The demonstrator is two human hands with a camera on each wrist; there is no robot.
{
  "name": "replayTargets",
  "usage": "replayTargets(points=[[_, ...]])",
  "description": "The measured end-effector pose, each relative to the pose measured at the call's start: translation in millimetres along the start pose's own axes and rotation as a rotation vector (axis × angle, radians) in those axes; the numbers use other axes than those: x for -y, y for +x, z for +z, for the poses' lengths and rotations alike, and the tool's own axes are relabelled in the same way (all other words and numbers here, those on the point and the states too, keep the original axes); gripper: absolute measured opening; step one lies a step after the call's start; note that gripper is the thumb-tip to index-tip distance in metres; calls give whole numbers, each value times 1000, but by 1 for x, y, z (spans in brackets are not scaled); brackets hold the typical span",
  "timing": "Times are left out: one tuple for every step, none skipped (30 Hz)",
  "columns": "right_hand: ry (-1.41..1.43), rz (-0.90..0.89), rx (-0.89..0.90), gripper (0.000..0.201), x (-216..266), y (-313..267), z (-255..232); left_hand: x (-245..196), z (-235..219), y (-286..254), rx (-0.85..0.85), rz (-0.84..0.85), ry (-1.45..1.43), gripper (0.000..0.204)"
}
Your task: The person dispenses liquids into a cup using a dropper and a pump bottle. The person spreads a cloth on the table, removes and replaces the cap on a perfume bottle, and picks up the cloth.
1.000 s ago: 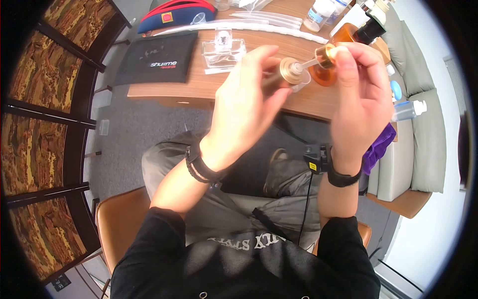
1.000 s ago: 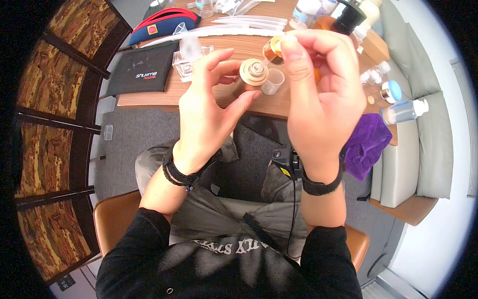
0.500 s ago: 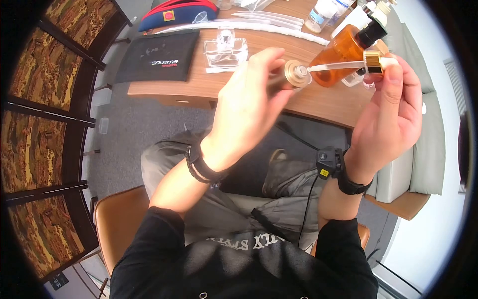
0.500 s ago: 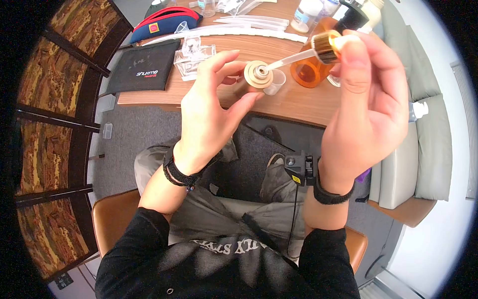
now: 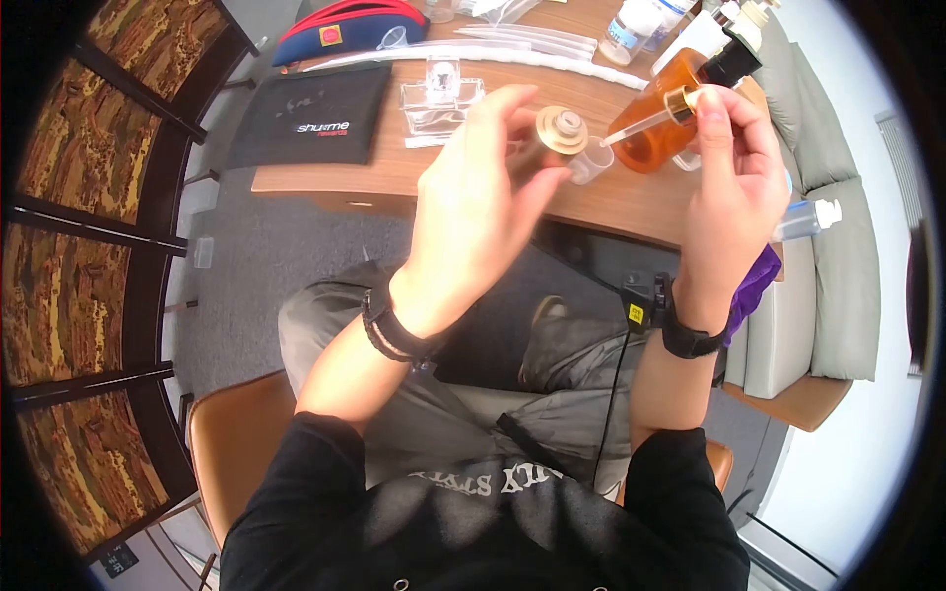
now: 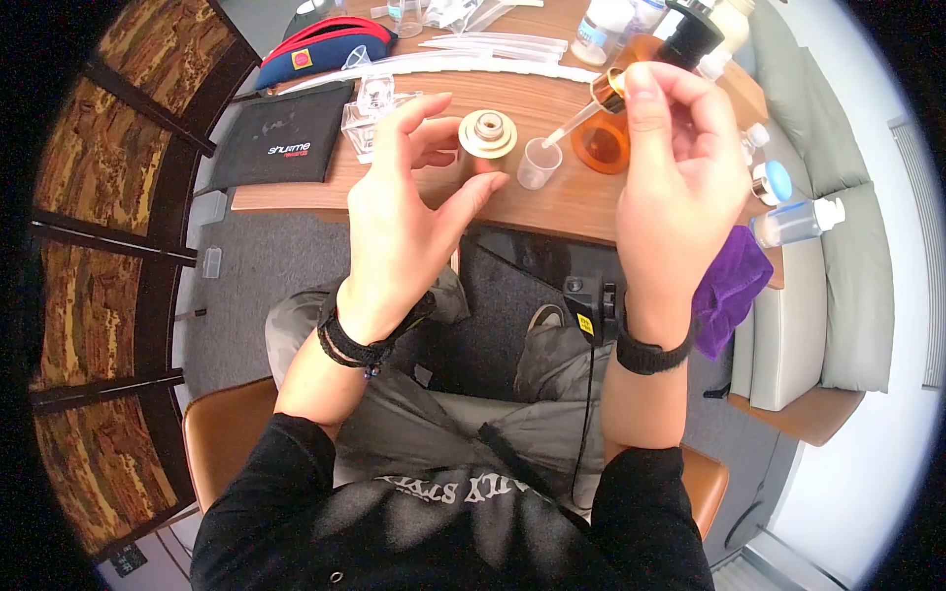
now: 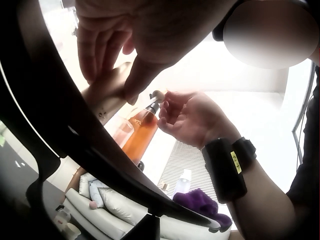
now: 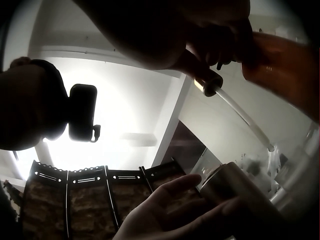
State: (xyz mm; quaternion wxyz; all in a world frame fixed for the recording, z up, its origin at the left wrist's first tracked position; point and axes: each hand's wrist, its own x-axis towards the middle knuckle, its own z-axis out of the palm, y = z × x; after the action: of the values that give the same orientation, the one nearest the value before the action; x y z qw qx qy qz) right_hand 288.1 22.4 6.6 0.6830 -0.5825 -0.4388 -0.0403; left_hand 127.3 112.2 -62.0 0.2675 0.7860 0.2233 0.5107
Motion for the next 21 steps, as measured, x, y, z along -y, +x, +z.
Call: replayTargets(points=[[-10, 23, 34, 16, -1, 0, 1, 0, 0, 0, -4, 0, -1, 75], [-18, 29, 37, 16, -1, 0, 2, 0, -1, 0, -3, 0, -1, 75], [-18, 30, 38, 16, -1, -1, 2, 1, -1, 0, -3, 4, 0, 75], [-47, 31, 45, 15, -3, -1, 2, 1, -1, 0, -4, 7, 2, 75], [-76, 32, 53, 15, -4, -1, 3, 1, -1, 0, -4, 6, 3, 75], [-76, 33, 53, 15, -5, -1, 3, 1, -1, 0, -4, 5, 1, 75], [-81, 34, 64, 14, -6, -2, 3, 1, -1, 0, -5, 3, 0, 75], [-87, 35, 76, 13, -6, -2, 3, 1, 0, 0, -5, 2, 0, 75], [-87, 35, 76, 13, -7, -2, 4, 1, -1, 0, -4, 2, 2, 75], [-96, 28, 81, 13, -8, -2, 4, 1, -1, 0, -2, 1, 5, 75], [-105, 21, 86, 12, -8, -2, 4, 1, -1, 1, -2, 0, 6, 75], [-105, 22, 86, 12, -7, -3, 4, 1, -1, 1, 1, -3, 2, 75], [-91, 23, 90, 11, -5, -4, 5, 0, -1, 1, 3, -7, -1, 75], [-78, 23, 94, 10, -4, -5, 6, 1, -1, 1, 4, -8, -1, 75], [-78, 23, 94, 10, -6, -5, 5, 1, -1, 1, 4, -7, -4, 74], [-124, -15, 99, 10, -8, -4, 5, 1, -1, 1, 4, -5, -6, 74], [-169, -53, 104, 9, -10, -4, 4, 1, -1, 1, 5, -5, -6, 74], [-169, -53, 104, 9, -10, -4, 3, 1, -1, 1, 5, -4, -6, 74], [-185, -62, 104, 9, -10, -4, 3, 1, -1, 1, 4, -3, -6, 74], [-202, -72, 105, 9, -10, -4, 3, 1, -1, 1, 4, -2, -6, 74], [-202, -72, 105, 9, -9, -4, 3, 2, -1, 1, 5, 2, -9, 74]])
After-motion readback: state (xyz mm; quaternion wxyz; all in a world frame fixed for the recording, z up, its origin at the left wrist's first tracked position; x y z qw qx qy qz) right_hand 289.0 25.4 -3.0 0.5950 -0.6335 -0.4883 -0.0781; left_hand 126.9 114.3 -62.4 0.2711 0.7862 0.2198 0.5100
